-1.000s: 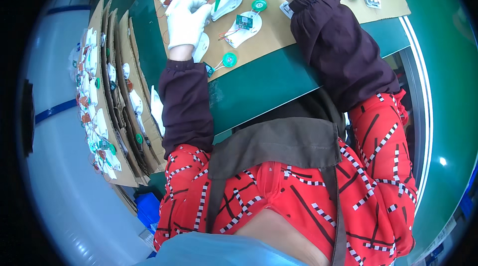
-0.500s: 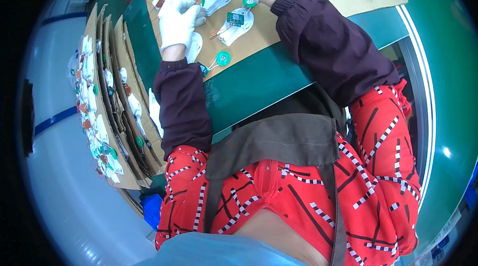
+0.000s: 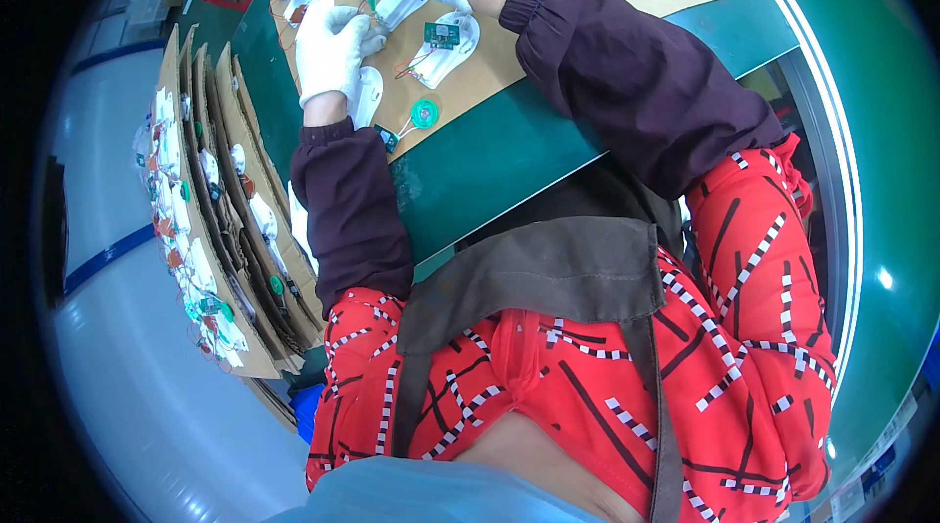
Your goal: Applying glue or sealant to small electronic components arranged on cardboard sheets using a squeeze bottle.
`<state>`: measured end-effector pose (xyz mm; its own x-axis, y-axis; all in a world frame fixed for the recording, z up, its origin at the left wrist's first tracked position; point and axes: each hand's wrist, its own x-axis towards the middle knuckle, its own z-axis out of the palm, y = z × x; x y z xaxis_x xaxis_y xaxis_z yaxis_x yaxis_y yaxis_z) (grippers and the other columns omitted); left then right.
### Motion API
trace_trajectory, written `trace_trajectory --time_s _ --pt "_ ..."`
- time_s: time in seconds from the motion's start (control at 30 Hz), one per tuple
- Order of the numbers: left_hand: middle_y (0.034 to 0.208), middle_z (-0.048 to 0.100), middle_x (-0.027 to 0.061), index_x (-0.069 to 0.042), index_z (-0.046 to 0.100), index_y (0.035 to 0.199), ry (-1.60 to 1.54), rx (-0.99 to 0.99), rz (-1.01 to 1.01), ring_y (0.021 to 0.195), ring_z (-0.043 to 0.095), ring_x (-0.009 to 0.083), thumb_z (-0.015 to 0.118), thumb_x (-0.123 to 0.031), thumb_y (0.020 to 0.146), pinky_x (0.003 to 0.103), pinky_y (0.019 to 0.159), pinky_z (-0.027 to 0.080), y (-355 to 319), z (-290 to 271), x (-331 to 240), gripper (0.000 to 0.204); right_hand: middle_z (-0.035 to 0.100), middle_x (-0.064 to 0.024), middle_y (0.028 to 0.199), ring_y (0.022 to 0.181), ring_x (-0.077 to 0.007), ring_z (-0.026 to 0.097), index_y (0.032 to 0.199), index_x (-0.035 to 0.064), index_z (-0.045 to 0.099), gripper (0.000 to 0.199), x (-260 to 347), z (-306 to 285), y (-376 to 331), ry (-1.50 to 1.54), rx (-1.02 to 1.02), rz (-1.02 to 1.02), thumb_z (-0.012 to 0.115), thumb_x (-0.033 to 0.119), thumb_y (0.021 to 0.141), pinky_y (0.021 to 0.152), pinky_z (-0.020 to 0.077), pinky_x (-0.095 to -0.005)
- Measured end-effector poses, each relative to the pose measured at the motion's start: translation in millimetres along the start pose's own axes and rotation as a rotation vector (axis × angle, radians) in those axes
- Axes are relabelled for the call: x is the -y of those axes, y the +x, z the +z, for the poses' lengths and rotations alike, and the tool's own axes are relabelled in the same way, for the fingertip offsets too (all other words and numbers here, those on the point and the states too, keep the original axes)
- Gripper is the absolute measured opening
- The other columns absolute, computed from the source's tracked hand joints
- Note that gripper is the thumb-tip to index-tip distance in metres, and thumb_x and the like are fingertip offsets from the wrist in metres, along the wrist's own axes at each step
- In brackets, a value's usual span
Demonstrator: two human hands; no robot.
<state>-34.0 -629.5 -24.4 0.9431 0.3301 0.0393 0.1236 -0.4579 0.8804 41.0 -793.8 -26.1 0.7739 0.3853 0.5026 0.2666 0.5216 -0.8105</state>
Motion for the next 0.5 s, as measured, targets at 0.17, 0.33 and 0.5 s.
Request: trace_trajectory --time_s 0.17,0.33,0.5 --pt "0.085 0.063 0.0179 0.01 0.056 0.093 0.063 0.015 -0.001 0.069 0.067 0.021 0.059 -0.001 0.081 0.027 0.058 0.056 -0.1 -3.2 -0.1 0.017 0.06 -0.0072 0.114 0.103 -0.0161 0.057 0.12 0.0019 0.052 0.06 2.0 4.1 -0.8 -0.025 0.021 -0.028 0.079 0.007 0.066 0.091 0.0449 -0.0305" --pt "0.086 0.063 0.0175 0.01 0.057 0.094 0.086 0.026 -0.006 0.07 0.067 0.0215 0.059 -0.002 0.082 0.026 0.059 0.055 -1.4 -3.7 -3.3 0.017 0.06 -0.0085 0.114 0.103 -0.017 0.057 0.119 0.0013 0.052 0.062 7.7 4.4 -1.3 -0.028 0.014 -0.055 0.08 0.008 0.065 0.091 0.0449 -0.0305" --pt "0.086 0.063 0.0175 0.01 0.057 0.094 0.094 0.031 -0.006 0.07 0.068 0.0215 0.059 -0.003 0.081 0.026 0.06 0.055 -2.0 -3.1 -3.8 0.018 0.06 -0.0088 0.113 0.102 -0.0174 0.057 0.119 0.0014 0.052 0.063 12.5 3.0 -1.1 -0.129 0.001 -0.028 0.081 0.01 0.064 0.09 0.0455 -0.0313"
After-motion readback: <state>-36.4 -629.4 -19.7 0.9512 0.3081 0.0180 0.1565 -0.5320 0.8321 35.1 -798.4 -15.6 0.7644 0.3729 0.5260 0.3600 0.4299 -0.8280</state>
